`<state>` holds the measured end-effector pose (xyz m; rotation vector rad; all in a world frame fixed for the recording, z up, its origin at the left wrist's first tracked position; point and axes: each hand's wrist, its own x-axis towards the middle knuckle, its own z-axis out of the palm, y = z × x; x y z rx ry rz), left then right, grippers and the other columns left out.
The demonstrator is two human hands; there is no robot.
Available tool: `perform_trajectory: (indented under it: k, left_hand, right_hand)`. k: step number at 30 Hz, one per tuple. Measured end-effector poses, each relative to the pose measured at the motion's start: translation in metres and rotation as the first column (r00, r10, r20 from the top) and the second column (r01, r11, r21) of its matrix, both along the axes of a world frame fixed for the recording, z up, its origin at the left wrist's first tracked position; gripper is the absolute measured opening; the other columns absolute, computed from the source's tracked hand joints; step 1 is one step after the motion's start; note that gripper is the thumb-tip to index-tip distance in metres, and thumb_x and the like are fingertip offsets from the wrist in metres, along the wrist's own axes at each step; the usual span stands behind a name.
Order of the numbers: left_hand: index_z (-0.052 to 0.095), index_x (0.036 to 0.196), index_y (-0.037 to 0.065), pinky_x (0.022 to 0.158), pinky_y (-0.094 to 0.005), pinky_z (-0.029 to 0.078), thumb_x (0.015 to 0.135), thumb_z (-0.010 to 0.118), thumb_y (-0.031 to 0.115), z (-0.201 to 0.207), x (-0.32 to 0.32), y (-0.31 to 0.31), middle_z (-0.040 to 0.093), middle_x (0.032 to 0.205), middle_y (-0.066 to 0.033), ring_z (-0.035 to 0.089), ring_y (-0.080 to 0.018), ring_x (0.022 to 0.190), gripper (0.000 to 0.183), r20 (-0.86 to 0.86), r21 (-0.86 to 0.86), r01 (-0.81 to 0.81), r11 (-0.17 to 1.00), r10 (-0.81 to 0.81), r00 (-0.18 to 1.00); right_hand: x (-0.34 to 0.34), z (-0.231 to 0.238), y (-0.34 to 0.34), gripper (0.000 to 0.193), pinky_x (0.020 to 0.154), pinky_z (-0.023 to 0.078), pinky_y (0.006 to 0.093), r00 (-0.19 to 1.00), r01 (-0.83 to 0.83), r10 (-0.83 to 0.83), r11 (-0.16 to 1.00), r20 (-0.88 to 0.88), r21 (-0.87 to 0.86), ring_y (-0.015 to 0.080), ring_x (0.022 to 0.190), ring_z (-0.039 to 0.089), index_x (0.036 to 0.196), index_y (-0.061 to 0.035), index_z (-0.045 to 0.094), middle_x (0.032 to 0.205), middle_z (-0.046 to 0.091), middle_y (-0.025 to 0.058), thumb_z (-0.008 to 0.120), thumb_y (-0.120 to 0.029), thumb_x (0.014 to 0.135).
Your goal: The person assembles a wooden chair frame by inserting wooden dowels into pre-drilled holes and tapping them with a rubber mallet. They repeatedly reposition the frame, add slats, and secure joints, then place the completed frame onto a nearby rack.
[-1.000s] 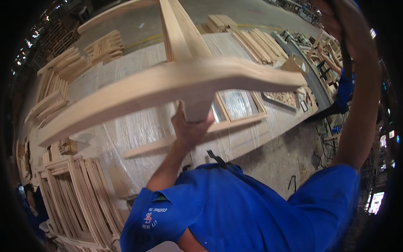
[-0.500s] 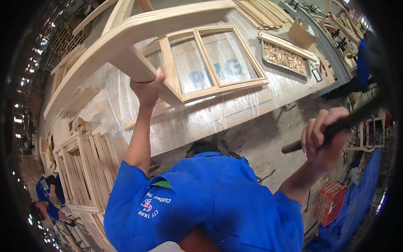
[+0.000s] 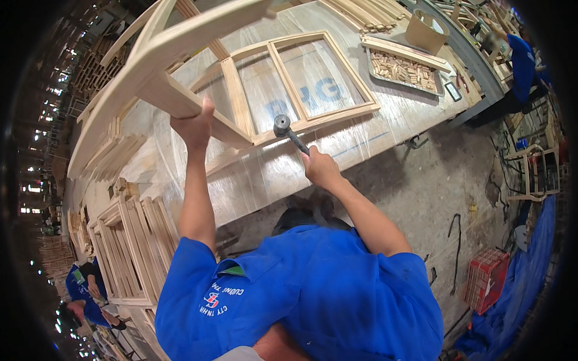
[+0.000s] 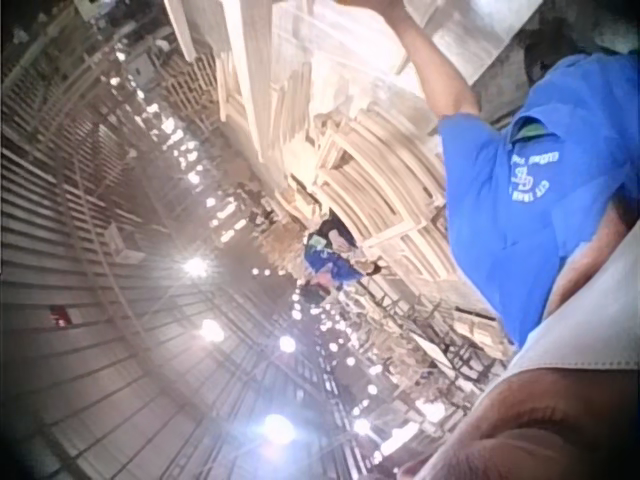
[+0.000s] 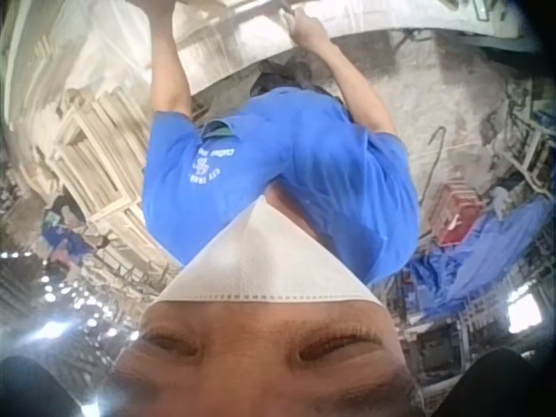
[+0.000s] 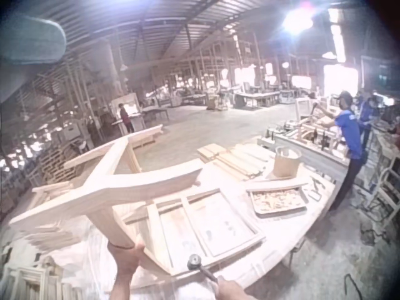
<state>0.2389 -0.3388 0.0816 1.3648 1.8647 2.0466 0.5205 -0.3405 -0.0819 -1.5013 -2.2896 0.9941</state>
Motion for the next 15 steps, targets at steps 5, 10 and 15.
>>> perform_trajectory:
  k: [5, 10, 15]
  left_hand:
    - [0.061, 0.092, -0.001, 0.070, -0.0281, 0.053, 0.074, 0.082, 0.008, -0.018, 0.000, -0.007, 0.066, 0.087, -0.0053, 0.064, -0.0127, 0.075, 0.029, 0.012, 0.002, 0.020, 1.000, -0.020, 1.000]
    - [0.062, 0.092, -0.001, 0.069, -0.0319, 0.055, 0.072, 0.082, 0.010, -0.028, 0.001, -0.004, 0.067, 0.083, -0.0080, 0.066, -0.0156, 0.071, 0.031, -0.022, 0.006, -0.043, 0.999, 0.043, 0.999]
    - [0.061, 0.093, -0.001, 0.064, -0.0319, 0.056, 0.070, 0.083, 0.013, -0.033, 0.009, -0.004, 0.068, 0.078, -0.0090, 0.068, -0.0169, 0.067, 0.034, -0.093, 0.112, -0.089, 0.990, 0.100, 0.991]
  right_hand:
    - [-0.002, -0.008, 0.006, 0.038, 0.073, 0.049, 0.0649, 0.999, -0.031, 0.031, 0.999, -0.013, 0.040, 0.0557, 0.078, 0.065, 0.103, 0.0022, 0.052, 0.078, 0.066, 0.0344, 0.051, -0.036, 0.103]
    - [-0.009, -0.017, -0.002, 0.036, 0.071, 0.048, 0.0653, 0.995, 0.019, -0.012, 0.998, -0.097, 0.065, 0.0565, 0.077, 0.064, 0.102, 0.0022, 0.052, 0.077, 0.065, 0.0342, 0.052, -0.034, 0.103]
    - [-0.016, -0.022, -0.009, 0.034, 0.070, 0.048, 0.0650, 0.991, 0.038, -0.023, 0.993, -0.134, 0.108, 0.0571, 0.075, 0.063, 0.100, 0.0023, 0.053, 0.076, 0.064, 0.0348, 0.053, -0.032, 0.102]
